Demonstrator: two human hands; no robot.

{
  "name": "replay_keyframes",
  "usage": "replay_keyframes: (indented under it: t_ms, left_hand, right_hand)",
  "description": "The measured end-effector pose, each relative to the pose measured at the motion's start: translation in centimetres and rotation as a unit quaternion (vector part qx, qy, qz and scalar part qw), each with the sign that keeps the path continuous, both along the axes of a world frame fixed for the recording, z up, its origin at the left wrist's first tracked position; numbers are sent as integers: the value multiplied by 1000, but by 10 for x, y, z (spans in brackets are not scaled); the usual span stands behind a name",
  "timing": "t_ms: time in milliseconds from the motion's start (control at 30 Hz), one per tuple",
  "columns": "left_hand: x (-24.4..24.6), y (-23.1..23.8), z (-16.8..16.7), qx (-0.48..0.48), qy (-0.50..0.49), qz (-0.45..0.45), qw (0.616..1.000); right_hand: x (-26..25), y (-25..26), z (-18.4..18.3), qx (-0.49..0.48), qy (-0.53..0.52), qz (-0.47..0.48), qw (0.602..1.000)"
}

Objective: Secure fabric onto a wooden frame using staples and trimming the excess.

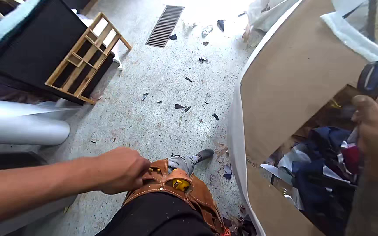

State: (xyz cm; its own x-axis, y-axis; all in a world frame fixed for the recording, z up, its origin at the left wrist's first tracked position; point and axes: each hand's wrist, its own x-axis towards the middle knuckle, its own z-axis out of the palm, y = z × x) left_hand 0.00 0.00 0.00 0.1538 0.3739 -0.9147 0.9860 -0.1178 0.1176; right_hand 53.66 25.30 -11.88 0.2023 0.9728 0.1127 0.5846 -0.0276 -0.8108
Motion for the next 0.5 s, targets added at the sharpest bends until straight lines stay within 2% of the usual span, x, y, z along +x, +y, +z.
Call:
replay_keyframes:
  t_ms: [33, 67, 167, 233, 300, 367, 400, 433, 500]
  left_hand:
    - [0, -14, -5, 2, 6, 18, 1000]
    - [2, -29, -9, 7, 17, 22, 1000]
    - [17, -72, -19, 27, 45, -14, 999]
    - [19, -102, -38, 78, 31, -32, 996]
    - [11, -129, -82, 171, -37, -56, 983]
    - [8, -140, -129, 283, -141, -66, 946]
    - [14, -139, -139, 306, -181, -73, 932]
    - [26, -134, -139, 308, -211, -83, 924]
    - [63, -121, -114, 307, -269, -112, 906]
  right_hand:
    - [-22, -45, 24, -5, 42, -31, 999]
    - [-30, -88, 36, 24, 73, -23, 997]
    - [-24, -208, 52, 128, 96, 28, 987]
    - [-26, -289, 67, 145, 128, 45, 980]
    - [-32, -372, 83, 136, 166, 33, 976]
    - [-43, -445, 90, 140, 186, 20, 972]
    - [-49, -475, 89, 146, 204, 20, 968]
    - [-56, -501, 90, 148, 229, 19, 962]
    - [-78, -544, 87, 157, 287, 5, 945]
